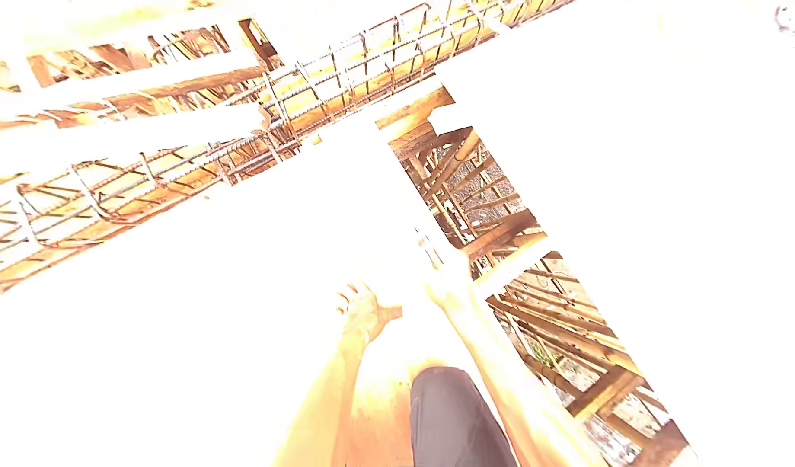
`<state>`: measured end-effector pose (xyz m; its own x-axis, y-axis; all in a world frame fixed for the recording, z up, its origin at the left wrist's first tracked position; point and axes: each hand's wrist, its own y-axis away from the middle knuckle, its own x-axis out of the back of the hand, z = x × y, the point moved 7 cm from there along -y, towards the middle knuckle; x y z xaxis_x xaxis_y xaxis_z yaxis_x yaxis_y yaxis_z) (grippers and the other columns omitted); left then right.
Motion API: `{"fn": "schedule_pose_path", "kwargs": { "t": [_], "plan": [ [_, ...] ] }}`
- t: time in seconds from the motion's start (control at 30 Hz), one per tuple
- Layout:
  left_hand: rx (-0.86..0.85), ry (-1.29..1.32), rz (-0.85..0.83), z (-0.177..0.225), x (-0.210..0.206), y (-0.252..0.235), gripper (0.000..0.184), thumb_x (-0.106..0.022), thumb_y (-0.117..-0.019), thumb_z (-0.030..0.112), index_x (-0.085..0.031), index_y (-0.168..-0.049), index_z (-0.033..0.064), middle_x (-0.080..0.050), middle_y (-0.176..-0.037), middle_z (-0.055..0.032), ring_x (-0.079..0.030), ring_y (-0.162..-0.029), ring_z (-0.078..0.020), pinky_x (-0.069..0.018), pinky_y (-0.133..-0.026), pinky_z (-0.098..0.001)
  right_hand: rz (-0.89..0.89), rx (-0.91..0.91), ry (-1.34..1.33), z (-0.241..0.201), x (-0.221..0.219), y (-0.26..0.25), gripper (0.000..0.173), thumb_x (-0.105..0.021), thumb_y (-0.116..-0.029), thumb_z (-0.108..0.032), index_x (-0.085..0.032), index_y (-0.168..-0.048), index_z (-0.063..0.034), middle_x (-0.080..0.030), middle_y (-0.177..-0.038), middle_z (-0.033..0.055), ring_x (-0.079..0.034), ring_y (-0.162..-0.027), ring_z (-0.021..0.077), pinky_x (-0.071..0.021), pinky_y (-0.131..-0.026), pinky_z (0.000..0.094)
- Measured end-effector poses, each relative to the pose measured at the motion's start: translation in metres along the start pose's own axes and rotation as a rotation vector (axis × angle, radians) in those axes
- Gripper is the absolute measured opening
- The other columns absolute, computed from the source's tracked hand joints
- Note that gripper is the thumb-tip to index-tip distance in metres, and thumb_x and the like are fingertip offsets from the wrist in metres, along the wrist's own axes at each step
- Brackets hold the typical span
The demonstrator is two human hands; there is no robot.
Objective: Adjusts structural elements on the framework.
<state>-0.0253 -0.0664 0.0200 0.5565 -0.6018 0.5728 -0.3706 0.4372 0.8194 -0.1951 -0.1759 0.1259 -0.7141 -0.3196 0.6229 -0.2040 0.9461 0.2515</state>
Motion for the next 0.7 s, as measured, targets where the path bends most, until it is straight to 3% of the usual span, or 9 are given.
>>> {"fn": "schedule_pose_path", "kwargs": {
  "t": [0.07,0.13,0.27,0.37,0.4,0.5,0.57,0.63,0.7],
  "plan": [
    [-0.010,0.019,0.013,0.004,0.004,-0.009,0.149,-0.079,-0.0571,0.082,-0.013,-0.161,-0.0024,-0.018,-0.163,-0.0326,-0.021,-0.150,-0.0495,-0.0281,-0.116,-0.0645,0.056,0.196,-0.028,0.025,0.033,0.047,0.039,-0.057,-0.1008,-0.027,-0.066,-0.136,-0.0137,-0.073,-0.122,-0.0033,-0.071,-0.105,0.0068,-0.0626,-0.090,0.0321],
    [0.002,0.006,-0.022,0.002,-0.007,-0.007,0.151,-0.077,-0.0567,0.084,-0.012,-0.160,-0.0036,-0.019,-0.161,-0.0338,-0.021,-0.149,-0.0504,-0.0265,-0.116,-0.0654,0.087,0.264,-0.059,0.038,0.059,0.096,0.041,-0.062,-0.0981,-0.022,-0.065,-0.134,-0.0032,-0.076,-0.113,0.0012,-0.073,-0.093,0.0068,-0.0644,-0.080,0.0288],
    [0.001,0.032,-0.014,0.001,-0.003,-0.009,0.149,-0.077,-0.0574,0.084,-0.011,-0.162,-0.0001,-0.017,-0.163,-0.0336,-0.019,-0.151,-0.0501,-0.0258,-0.117,-0.0652,0.221,0.352,0.038,0.010,0.003,0.017,0.038,-0.057,-0.0977,-0.026,-0.073,-0.125,-0.0043,-0.077,-0.110,0.0069,-0.073,-0.096,0.0130,-0.0613,-0.082,0.0355],
    [-0.006,0.049,0.022,0.002,-0.001,-0.012,0.152,-0.079,-0.0565,0.083,-0.007,-0.162,0.0010,-0.013,-0.164,-0.0335,-0.016,-0.152,-0.0501,-0.0245,-0.118,-0.0656,0.000,0.043,-0.073,-0.014,-0.013,-0.040,0.041,-0.053,-0.1036,-0.037,-0.063,-0.139,-0.0191,-0.072,-0.118,0.0040,-0.071,-0.099,0.0149,-0.0596,-0.085,0.0439],
    [-0.005,0.040,0.019,0.001,-0.006,-0.009,0.151,-0.078,-0.0565,0.084,-0.008,-0.162,0.0009,-0.015,-0.164,-0.0331,-0.017,-0.152,-0.0496,-0.0254,-0.117,-0.0650,-0.029,0.029,-0.059,-0.013,-0.007,-0.025,0.037,-0.054,-0.1042,-0.036,-0.063,-0.136,-0.0192,-0.072,-0.113,0.0039,-0.070,-0.094,0.0162,-0.0593,-0.079,0.0450],
    [-0.023,0.044,0.005,0.003,-0.004,-0.013,0.150,-0.077,-0.0561,0.085,-0.013,-0.162,0.0001,-0.016,-0.163,-0.0326,-0.018,-0.151,-0.0496,-0.0237,-0.117,-0.0656,0.052,0.237,-0.059,0.016,0.032,0.050,0.039,-0.057,-0.0994,-0.021,-0.065,-0.136,-0.0077,-0.072,-0.126,0.0013,-0.070,-0.111,0.0113,-0.0614,-0.094,0.0348],
    [-0.012,0.082,-0.038,0.002,-0.016,-0.013,0.148,-0.077,-0.0565,0.083,-0.013,-0.162,0.0008,-0.012,-0.165,-0.0313,-0.015,-0.152,-0.0486,-0.0203,-0.118,-0.0661,0.096,0.275,-0.083,0.035,0.060,0.102,0.040,-0.062,-0.0979,-0.017,-0.064,-0.133,0.0029,-0.074,-0.118,0.0070,-0.074,-0.099,0.0113,-0.0642,-0.086,0.0301],
    [-0.009,0.133,-0.034,0.002,-0.012,-0.016,0.147,-0.080,-0.0561,0.079,-0.013,-0.163,0.0040,-0.011,-0.167,-0.0289,-0.015,-0.153,-0.0477,-0.0204,-0.119,-0.0667,0.168,0.285,-0.038,0.031,0.051,0.092,0.040,-0.065,-0.0967,-0.021,-0.067,-0.130,0.0012,-0.076,-0.108,0.0047,-0.072,-0.086,0.0061,-0.0635,-0.076,0.0265],
    [-0.020,0.165,-0.040,0.002,-0.015,-0.013,0.145,-0.082,-0.0569,0.075,-0.012,-0.164,0.0070,-0.013,-0.167,-0.0265,-0.015,-0.153,-0.0470,-0.0216,-0.117,-0.0674,0.212,0.267,-0.022,0.010,0.016,0.040,0.038,-0.063,-0.0967,-0.025,-0.070,-0.128,-0.0054,-0.076,-0.110,0.0023,-0.073,-0.092,0.0062,-0.0634,-0.083,0.0293]
  ]
}}
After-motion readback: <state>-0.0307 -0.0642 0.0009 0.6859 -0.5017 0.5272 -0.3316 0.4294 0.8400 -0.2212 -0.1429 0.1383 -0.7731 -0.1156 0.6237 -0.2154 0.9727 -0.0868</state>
